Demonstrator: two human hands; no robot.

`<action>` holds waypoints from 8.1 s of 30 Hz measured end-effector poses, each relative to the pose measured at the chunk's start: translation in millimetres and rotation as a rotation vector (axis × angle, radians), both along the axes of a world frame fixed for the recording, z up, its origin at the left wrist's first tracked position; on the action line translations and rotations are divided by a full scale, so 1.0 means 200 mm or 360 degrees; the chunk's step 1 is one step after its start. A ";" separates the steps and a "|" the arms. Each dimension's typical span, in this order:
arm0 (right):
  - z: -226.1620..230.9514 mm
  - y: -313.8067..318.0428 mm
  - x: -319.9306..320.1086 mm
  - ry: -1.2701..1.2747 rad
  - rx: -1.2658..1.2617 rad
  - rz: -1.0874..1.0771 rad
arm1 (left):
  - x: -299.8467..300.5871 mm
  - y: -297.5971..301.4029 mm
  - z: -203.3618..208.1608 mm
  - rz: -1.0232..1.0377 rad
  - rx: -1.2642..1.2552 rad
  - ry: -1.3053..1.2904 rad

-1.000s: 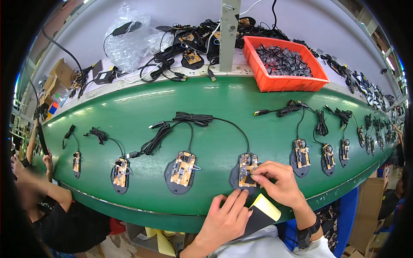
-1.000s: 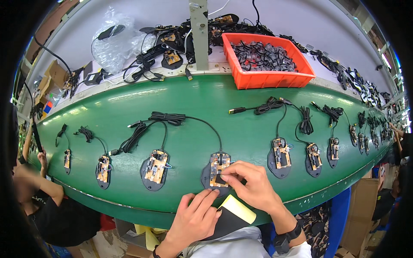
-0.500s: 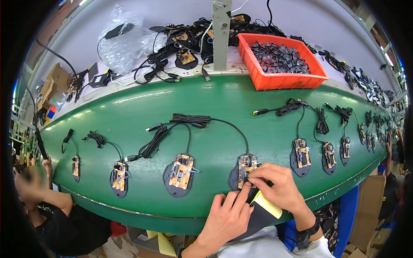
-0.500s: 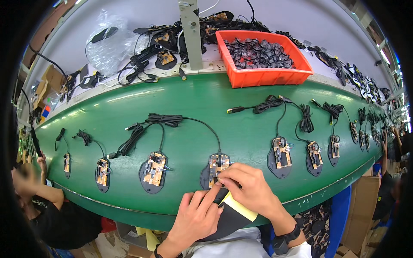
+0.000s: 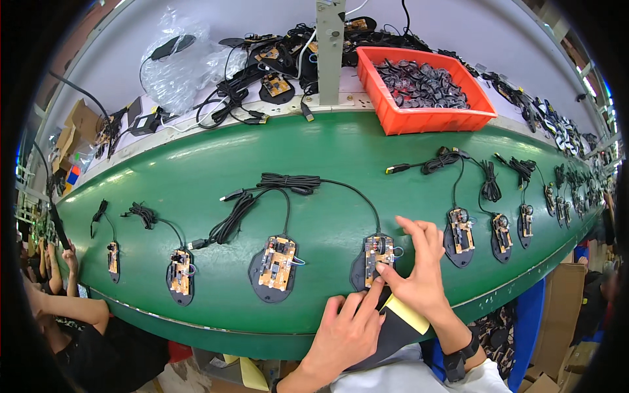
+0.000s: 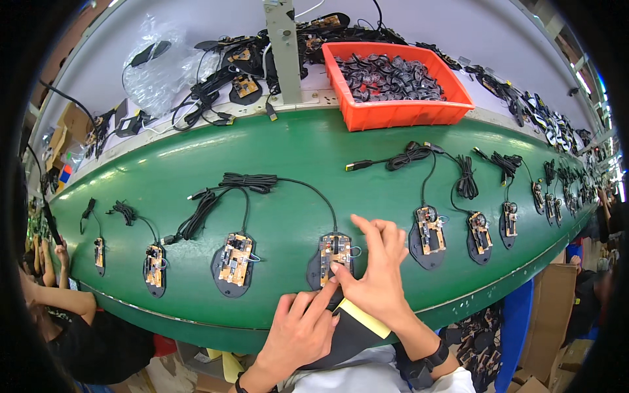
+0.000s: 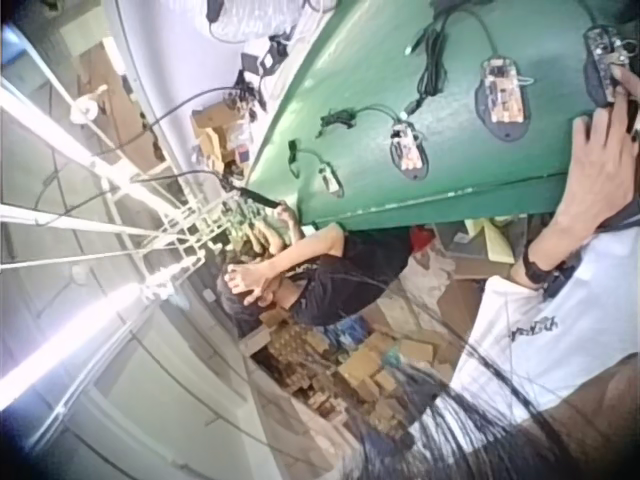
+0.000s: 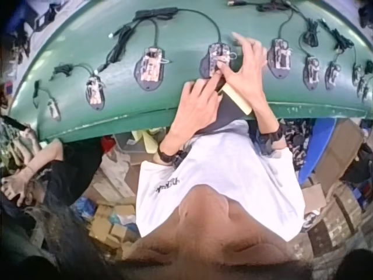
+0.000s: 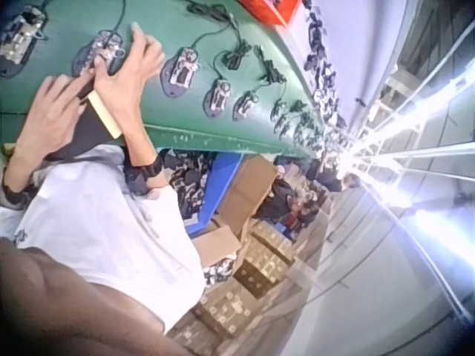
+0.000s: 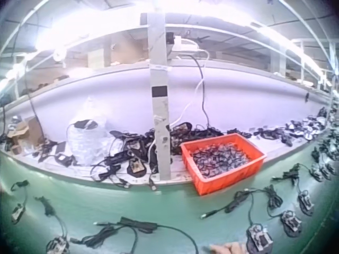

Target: The recorder is seen assembling computer mice by sticking double-sided tape on the PCB.

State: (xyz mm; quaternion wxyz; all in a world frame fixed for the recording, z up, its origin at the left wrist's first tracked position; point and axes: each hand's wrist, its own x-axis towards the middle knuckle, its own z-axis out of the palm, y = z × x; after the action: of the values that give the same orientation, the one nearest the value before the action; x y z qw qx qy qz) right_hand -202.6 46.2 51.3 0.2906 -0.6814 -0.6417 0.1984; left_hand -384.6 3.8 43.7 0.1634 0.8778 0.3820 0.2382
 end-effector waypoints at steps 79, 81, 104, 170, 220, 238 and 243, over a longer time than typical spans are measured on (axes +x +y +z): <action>0.15 0.44 -0.01 0.0421 0.0264 0.0991 | -0.04 0.04 0.01 0.0503 0.0149 0.0065; 0.08 0.44 0.00 0.0484 0.0273 0.1039 | -0.03 0.05 0.00 0.0483 0.0180 0.0095; 0.18 0.33 -0.01 -0.0229 0.0099 0.0959 | 0.06 0.05 0.06 0.0543 0.0033 -0.0160; 0.14 -0.10 0.00 0.1064 0.0355 0.0903 | -0.24 -0.07 0.26 0.0636 -0.0522 -0.0973; 0.16 0.10 0.22 0.0247 -0.0096 0.1003 | 0.06 -0.03 0.01 0.0050 0.0173 -0.0050; 0.16 0.04 0.14 -0.0167 0.0227 0.0784 | 0.08 0.01 0.00 0.0011 0.0091 0.0027; 0.12 0.02 0.11 -0.0229 0.0236 0.0630 | 0.05 0.00 -0.01 0.0016 0.0065 0.0010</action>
State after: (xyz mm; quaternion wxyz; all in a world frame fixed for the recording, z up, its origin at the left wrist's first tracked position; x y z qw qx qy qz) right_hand -181.1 50.6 74.4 0.2487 -0.5314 -0.7949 0.1547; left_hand -373.8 4.7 42.4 0.1431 0.8797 0.3821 0.2441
